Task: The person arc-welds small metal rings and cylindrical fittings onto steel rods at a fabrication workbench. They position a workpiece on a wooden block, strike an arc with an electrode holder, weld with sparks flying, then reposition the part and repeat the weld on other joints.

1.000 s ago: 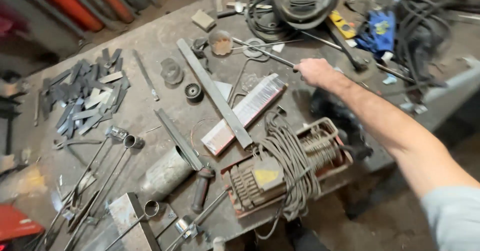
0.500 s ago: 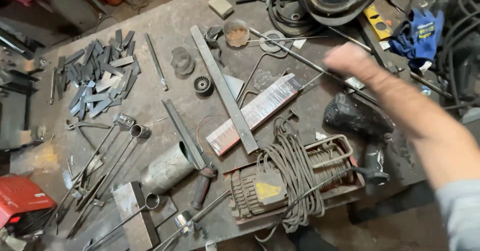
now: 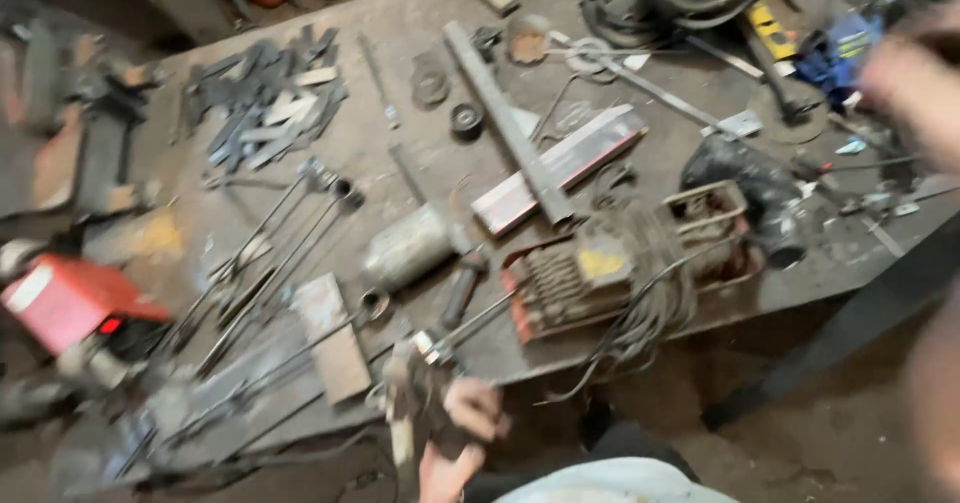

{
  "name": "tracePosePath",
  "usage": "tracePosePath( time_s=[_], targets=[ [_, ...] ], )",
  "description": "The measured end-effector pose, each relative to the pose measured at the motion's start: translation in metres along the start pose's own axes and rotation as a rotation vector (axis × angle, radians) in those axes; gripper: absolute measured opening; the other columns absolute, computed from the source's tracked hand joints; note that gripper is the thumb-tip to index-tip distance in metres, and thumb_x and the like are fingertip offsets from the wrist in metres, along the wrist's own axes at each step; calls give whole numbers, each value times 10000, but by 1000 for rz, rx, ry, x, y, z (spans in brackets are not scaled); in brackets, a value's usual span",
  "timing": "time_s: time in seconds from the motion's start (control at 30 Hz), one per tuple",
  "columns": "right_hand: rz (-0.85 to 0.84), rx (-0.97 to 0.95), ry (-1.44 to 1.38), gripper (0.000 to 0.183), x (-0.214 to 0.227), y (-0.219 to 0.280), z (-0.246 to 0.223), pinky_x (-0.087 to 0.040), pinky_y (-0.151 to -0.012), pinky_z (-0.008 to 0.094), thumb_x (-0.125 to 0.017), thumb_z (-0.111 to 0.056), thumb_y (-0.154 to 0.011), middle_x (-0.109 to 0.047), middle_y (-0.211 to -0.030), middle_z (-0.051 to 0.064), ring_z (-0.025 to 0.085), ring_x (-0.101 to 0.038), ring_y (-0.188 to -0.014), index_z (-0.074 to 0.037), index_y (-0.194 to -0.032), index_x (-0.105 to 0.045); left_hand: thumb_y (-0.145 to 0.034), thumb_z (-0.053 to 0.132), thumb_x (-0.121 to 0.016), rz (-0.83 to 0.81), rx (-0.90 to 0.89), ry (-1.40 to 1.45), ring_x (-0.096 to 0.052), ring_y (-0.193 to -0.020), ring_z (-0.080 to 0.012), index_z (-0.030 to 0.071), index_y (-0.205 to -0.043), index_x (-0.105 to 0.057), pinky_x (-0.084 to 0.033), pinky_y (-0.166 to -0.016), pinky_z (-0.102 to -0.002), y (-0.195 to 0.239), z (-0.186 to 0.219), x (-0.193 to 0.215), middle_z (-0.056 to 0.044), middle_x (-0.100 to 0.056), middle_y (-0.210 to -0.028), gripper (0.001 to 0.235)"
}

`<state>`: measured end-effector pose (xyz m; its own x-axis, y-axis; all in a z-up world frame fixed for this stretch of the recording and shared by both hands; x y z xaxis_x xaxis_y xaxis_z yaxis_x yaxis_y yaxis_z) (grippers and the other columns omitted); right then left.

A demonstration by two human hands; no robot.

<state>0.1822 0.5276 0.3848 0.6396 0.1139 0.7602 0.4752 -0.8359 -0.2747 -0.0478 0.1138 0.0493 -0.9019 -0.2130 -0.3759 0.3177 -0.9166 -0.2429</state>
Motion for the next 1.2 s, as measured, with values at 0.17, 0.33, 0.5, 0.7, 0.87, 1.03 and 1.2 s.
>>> tracePosePath(
  time_s=[0.17, 0.33, 0.5, 0.7, 0.87, 1.03, 1.2],
  targets=[
    [-15, -13, -600, 174, -200, 199, -113, -558, -734, 251, -756, -63, -859, -771, -866, 41, 78, -684, -796, 24, -1009, -762, -911, 456, -784, -40, -98, 51, -323, -1589, -412, 38, -1055, -718, -316, -1282, -593, -62, 125, -15, -187, -218, -1745, 447],
    [-248, -232, -700, 178, -350, 309, -166, -551, -653, 284, -750, -69, -885, -783, -822, 87, 115, -666, -730, 30, -1029, -785, -972, 283, -767, -45, -128, -84, -520, -1283, -296, 18, -1005, -700, -417, -1159, -479, -8, 158, 40, -134, -506, -1378, 275],
    [-93, -62, -817, 499, -320, 365, -266, -529, -910, 259, -628, -40, -877, -695, -1247, 82, 104, -647, -1112, 16, -1368, -554, -929, 102, -798, 277, 48, -410, -549, -775, -204, 9, -901, -645, -461, -718, -409, 57, 164, 105, -62, -581, -819, 181],
    [-271, 39, -767, 528, -387, 414, -301, -517, -999, 381, -706, -74, -837, -712, -1160, 156, 229, -658, -1065, 15, -1345, -593, -797, 51, -716, 253, -349, -724, -674, -890, -271, 25, -1098, -686, -540, -800, -406, 128, 216, 90, -100, -642, -984, 303],
    [-57, -271, -1515, 340, -397, 465, -255, -517, -997, 424, -635, -199, -995, -713, -1231, 155, 255, -674, -1116, -23, -1275, -557, -711, 116, -788, 284, -268, -732, -531, -752, -201, 7, -1065, -707, -472, -627, -347, 177, 267, 106, -71, -529, -875, 380],
    [-24, -257, -1439, 351, -418, 518, -225, -548, -963, 394, -698, -87, -907, -704, -1081, 76, 224, -696, -1015, -73, -1245, -603, -1081, 196, -457, 495, -570, -183, -478, -847, -165, -45, -1099, -660, -413, -781, -315, 222, 312, 160, -61, -488, -958, 315],
    [-102, -265, -1117, 278, -433, 576, -268, -549, -869, 328, -771, -46, -844, -705, -977, 34, 153, -673, -914, -27, -1095, -652, -1162, 301, -420, 440, -697, 159, -458, -847, -159, -42, -1062, -604, -433, -814, -330, 266, 336, 124, -60, -430, -968, 401]
  ],
)
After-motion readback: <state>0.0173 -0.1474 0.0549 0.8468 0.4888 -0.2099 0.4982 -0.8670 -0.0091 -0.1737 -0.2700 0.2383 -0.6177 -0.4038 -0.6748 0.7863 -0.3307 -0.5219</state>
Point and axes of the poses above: each hand's wrist, its own y-axis away from the middle knuckle, its own x-axis out of the back of the hand, z = x × y, the point moved 10 cm from there along -y, towards the middle knuckle
